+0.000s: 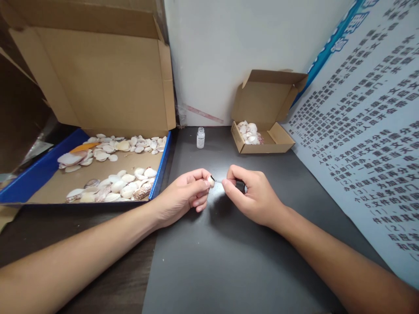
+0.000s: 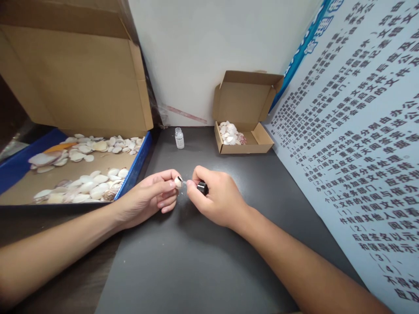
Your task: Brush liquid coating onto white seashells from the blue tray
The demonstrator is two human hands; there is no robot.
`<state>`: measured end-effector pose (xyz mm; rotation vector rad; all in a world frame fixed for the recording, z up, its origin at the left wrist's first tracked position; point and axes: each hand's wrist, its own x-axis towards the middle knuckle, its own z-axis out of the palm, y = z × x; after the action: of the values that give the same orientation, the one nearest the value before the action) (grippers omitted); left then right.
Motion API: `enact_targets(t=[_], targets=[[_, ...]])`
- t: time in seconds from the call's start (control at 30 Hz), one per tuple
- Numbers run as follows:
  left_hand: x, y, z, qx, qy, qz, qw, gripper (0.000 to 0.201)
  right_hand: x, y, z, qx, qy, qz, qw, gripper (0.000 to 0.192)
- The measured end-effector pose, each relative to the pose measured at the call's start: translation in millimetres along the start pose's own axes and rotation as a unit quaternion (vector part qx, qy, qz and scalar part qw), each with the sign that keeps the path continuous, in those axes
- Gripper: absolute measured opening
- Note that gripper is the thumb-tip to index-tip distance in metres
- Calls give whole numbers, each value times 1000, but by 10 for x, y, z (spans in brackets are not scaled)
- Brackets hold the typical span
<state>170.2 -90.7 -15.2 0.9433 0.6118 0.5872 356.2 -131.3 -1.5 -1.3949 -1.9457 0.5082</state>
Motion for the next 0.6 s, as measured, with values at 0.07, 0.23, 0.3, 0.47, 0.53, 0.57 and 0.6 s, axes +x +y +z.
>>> enact_targets(t=[0.07,0.23,0.3,0.47,0.53,0.57,0.6], targets=[[-1,-1,-4,1,-1,-1,1000,19,-5,-4,-1,0,-5,0,1000,23],[1,-2,-10,5,-3,1,1000,19,-18,2,1,1,-7,2,1000,23],[0,-2,-8,5,0,0,1000,20,-19,6,2,1,-11,4,1000,23],[-3,-3,-1,4,3,-4,1000,22,-8,12,9,-2,-10,0,1000,23],[-1,-4,1,2,2,-1,1000,22,-8,12,10,-4,-9,-4,1000,23],[0,-4,2,1,2,0,1000,22,-10,10,10,-4,-8,-6,1000,23],[1,-4,4,0,2,1,1000,22,-14,7,7,-4,-3,-8,1000,23]])
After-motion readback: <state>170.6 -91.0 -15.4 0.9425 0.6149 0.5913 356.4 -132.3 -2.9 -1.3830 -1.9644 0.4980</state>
